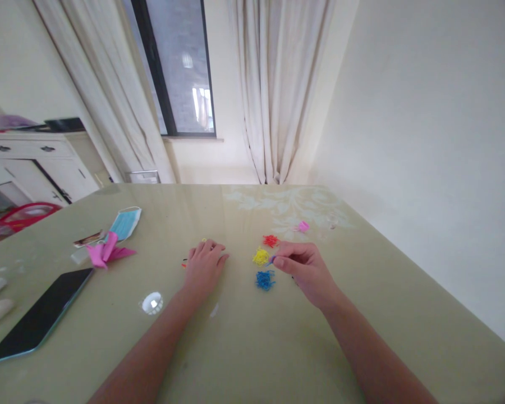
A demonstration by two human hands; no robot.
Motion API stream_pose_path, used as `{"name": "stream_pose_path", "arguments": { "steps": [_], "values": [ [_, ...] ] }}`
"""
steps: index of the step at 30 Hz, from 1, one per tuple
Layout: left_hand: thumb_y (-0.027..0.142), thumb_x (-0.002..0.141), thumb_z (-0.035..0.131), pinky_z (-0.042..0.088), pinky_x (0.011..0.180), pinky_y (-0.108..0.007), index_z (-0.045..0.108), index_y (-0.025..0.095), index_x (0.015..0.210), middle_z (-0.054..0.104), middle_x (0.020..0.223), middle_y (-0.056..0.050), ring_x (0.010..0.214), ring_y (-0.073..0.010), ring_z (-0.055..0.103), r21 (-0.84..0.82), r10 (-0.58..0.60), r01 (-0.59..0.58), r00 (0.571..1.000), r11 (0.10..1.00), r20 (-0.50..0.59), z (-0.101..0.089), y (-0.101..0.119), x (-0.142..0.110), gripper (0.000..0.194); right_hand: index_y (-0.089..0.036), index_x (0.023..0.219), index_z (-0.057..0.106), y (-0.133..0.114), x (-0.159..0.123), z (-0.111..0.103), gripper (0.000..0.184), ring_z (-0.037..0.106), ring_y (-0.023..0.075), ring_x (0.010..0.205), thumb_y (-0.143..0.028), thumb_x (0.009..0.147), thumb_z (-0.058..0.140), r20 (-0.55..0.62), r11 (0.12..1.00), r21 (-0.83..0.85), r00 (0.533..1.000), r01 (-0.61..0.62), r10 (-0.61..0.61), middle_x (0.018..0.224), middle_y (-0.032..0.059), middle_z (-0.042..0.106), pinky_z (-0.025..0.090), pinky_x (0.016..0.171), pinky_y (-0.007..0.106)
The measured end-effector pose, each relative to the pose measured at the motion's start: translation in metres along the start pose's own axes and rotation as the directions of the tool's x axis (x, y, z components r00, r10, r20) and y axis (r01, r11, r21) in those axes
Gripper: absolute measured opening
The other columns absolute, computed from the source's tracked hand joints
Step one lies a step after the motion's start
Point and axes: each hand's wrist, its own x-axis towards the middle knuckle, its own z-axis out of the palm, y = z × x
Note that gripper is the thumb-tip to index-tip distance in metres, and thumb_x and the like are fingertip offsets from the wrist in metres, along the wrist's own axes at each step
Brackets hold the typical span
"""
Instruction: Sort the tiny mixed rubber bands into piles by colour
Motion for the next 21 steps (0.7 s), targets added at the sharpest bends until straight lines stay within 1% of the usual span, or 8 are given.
{"name": "stream_pose_path", "arguments": {
  "steps": [2,5,8,11,13,16,18,21],
  "values": [
    [0.031,0.100,0.054,0.044,0.097,-0.048,0.074,0.021,0.112,0.071,0.117,-0.012,0.114,-0.0330,0.061,0.071,-0.004,0.001,0.999,0.997,0.048,0.003,-0.004,0.000,0.026,-0.025,0.076,0.084,0.001,-0.001,0.001,0.017,0.062,0.0151,0.068,-0.040,0.075,0.090,0.009,1.000,-0.015,1.000,-0.006,0.006,0.074,0.0029,0.074,0.050,0.064,0.028],
    [0.029,0.101,0.052,0.042,0.097,-0.046,0.075,0.022,0.106,0.073,0.112,-0.011,0.112,-0.0313,0.063,0.080,0.007,-0.013,0.997,0.997,0.075,0.005,-0.005,0.002,0.025,-0.024,0.076,0.084,0.004,0.002,0.000,0.019,0.061,0.0142,0.066,-0.042,0.076,0.089,0.051,0.998,-0.061,0.998,-0.019,0.022,0.072,0.0024,0.073,0.049,0.063,0.027],
    [0.026,0.102,0.050,0.042,0.098,-0.046,0.076,0.022,0.103,0.074,0.109,-0.010,0.111,-0.0307,0.064,0.063,0.025,-0.030,0.996,0.998,0.082,0.005,-0.006,0.004,0.026,-0.020,0.075,0.082,0.010,0.010,-0.004,0.025,0.056,0.0122,0.059,-0.044,0.074,0.089,0.137,0.977,-0.189,0.982,-0.103,0.130,0.066,0.0012,0.069,0.044,0.056,0.025],
    [0.024,0.102,0.050,0.044,0.097,-0.044,0.075,0.021,0.107,0.073,0.110,-0.010,0.110,-0.0296,0.066,0.025,0.017,-0.019,0.996,0.999,0.088,0.004,-0.009,0.004,0.026,-0.017,0.073,0.080,0.025,0.018,-0.012,0.026,0.050,0.0106,0.053,-0.042,0.073,0.087,0.158,0.903,-0.404,0.960,-0.149,0.229,0.057,-0.0010,0.063,0.036,0.051,0.024],
    [0.022,0.102,0.050,0.046,0.096,-0.043,0.074,0.021,0.113,0.072,0.114,-0.011,0.110,-0.0289,0.065,0.014,0.001,-0.002,0.997,1.000,0.078,0.003,-0.011,0.004,0.027,-0.017,0.072,0.080,0.037,0.022,-0.018,0.021,0.052,0.0114,0.054,-0.038,0.074,0.084,0.151,0.841,-0.520,0.953,-0.149,0.262,0.059,-0.0001,0.065,0.036,0.051,0.024],
    [0.022,0.102,0.050,0.047,0.096,-0.043,0.072,0.020,0.120,0.070,0.118,-0.012,0.111,-0.0296,0.064,0.048,-0.014,0.010,0.997,0.999,0.070,0.002,-0.012,0.003,0.029,-0.018,0.071,0.082,0.051,0.024,-0.025,0.016,0.056,0.0133,0.057,-0.032,0.076,0.079,0.147,0.779,-0.608,0.943,-0.151,0.297,0.063,0.0018,0.070,0.038,0.053,0.024],
    [0.024,0.103,0.048,0.047,0.096,-0.043,0.073,0.020,0.118,0.070,0.115,-0.012,0.110,-0.0302,0.065,0.070,-0.013,0.007,0.996,0.998,0.084,0.003,-0.012,0.004,0.030,-0.018,0.070,0.082,0.054,0.024,-0.027,0.014,0.056,0.0133,0.056,-0.030,0.077,0.077,0.141,0.750,-0.646,0.942,-0.145,0.303,0.061,0.0014,0.070,0.037,0.052,0.024],
    [0.024,0.103,0.047,0.047,0.096,-0.042,0.075,0.019,0.112,0.071,0.111,-0.012,0.108,-0.0293,0.066,0.050,-0.015,0.010,0.995,0.999,0.095,0.004,-0.012,0.005,0.030,-0.019,0.068,0.081,0.055,0.023,-0.029,0.011,0.055,0.0130,0.055,-0.026,0.075,0.077,0.111,0.708,-0.690,0.944,-0.153,0.311,0.059,0.0004,0.069,0.035,0.052,0.024]
  ]
}}
